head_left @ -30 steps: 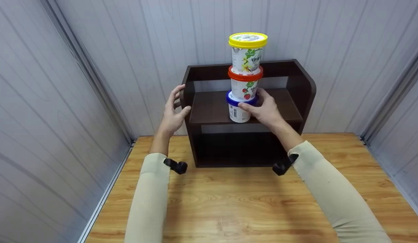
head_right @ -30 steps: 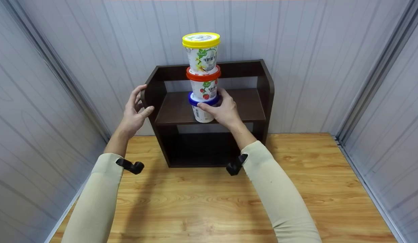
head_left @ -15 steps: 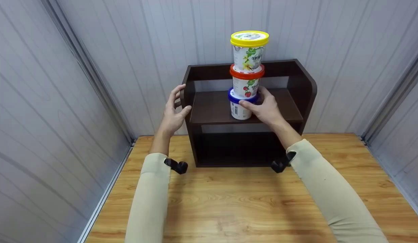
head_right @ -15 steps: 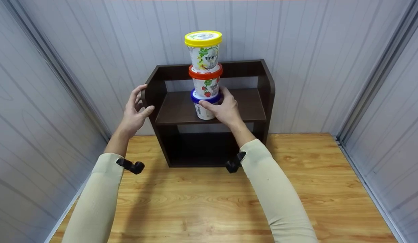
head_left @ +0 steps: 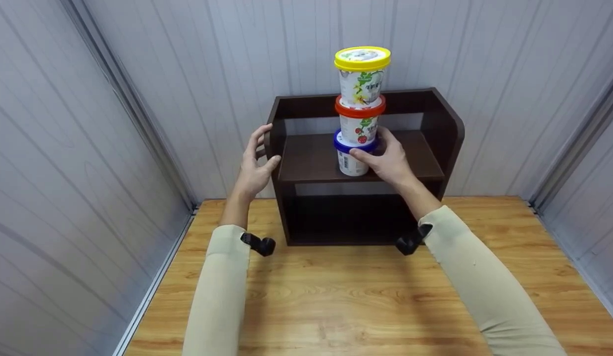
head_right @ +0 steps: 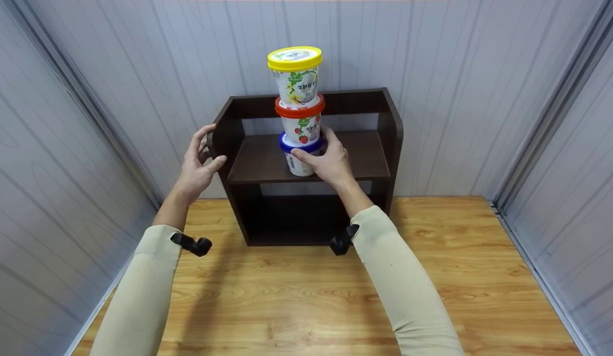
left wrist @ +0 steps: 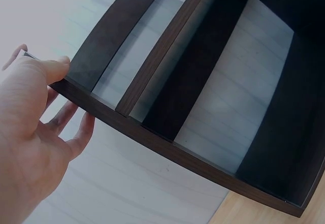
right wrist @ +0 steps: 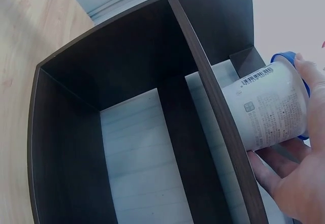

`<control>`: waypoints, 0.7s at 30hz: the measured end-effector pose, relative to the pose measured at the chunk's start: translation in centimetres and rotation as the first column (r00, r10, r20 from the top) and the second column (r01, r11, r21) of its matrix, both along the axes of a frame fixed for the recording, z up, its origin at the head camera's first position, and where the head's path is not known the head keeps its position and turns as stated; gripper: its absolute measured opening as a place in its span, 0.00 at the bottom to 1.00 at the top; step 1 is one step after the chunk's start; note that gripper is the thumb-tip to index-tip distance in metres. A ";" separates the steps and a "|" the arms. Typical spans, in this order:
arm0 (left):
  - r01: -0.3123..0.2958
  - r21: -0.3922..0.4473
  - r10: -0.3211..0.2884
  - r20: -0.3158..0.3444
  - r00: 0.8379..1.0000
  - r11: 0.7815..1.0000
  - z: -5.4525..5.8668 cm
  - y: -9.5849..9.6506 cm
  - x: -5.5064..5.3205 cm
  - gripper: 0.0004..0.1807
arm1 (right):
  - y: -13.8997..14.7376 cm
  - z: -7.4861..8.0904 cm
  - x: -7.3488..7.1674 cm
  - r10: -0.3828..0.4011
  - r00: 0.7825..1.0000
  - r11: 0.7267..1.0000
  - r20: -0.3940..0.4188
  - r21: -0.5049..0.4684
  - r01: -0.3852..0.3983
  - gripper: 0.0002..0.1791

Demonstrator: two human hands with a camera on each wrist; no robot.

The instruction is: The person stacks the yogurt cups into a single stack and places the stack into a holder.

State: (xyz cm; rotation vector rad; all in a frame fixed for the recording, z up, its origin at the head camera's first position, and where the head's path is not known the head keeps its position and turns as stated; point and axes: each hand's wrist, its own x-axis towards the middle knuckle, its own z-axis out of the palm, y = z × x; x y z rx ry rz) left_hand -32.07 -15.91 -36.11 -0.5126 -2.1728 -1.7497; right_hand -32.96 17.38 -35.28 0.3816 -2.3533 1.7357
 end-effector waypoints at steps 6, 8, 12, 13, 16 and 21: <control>-0.009 0.008 0.009 0.003 1.000 1.000 0.2 0.3 0.3 0.40 | 0.0 0.0 0.2 -0.005 1.000 1.000 0.007 -0.002 0.005 0.48; -0.022 -0.003 0.022 -0.003 1.000 1.000 0.2 0.4 0.4 0.40 | 0.0 0.0 0.2 -0.008 1.000 1.000 0.012 0.000 0.008 0.49; -0.060 -0.033 0.059 -0.025 0.998 0.998 0.2 0.5 0.5 0.39 | 0.0 0.0 0.3 0.002 1.000 1.000 0.019 -0.001 -0.002 0.51; -0.068 -0.040 0.067 -0.033 0.997 0.997 0.2 0.5 0.5 0.39 | 0.0 0.0 0.3 0.004 1.000 1.000 0.021 -0.004 -0.004 0.52; -0.099 -0.062 0.096 -0.057 0.994 0.993 0.2 0.6 0.6 0.40 | 0.2 -0.1 0.4 0.016 1.000 1.000 0.025 -0.014 -0.015 0.54; -0.138 -0.069 0.133 -0.079 0.988 0.988 0.3 0.5 1.0 0.38 | 0.9 -0.3 0.7 0.048 0.999 0.998 0.018 -0.043 -0.047 0.54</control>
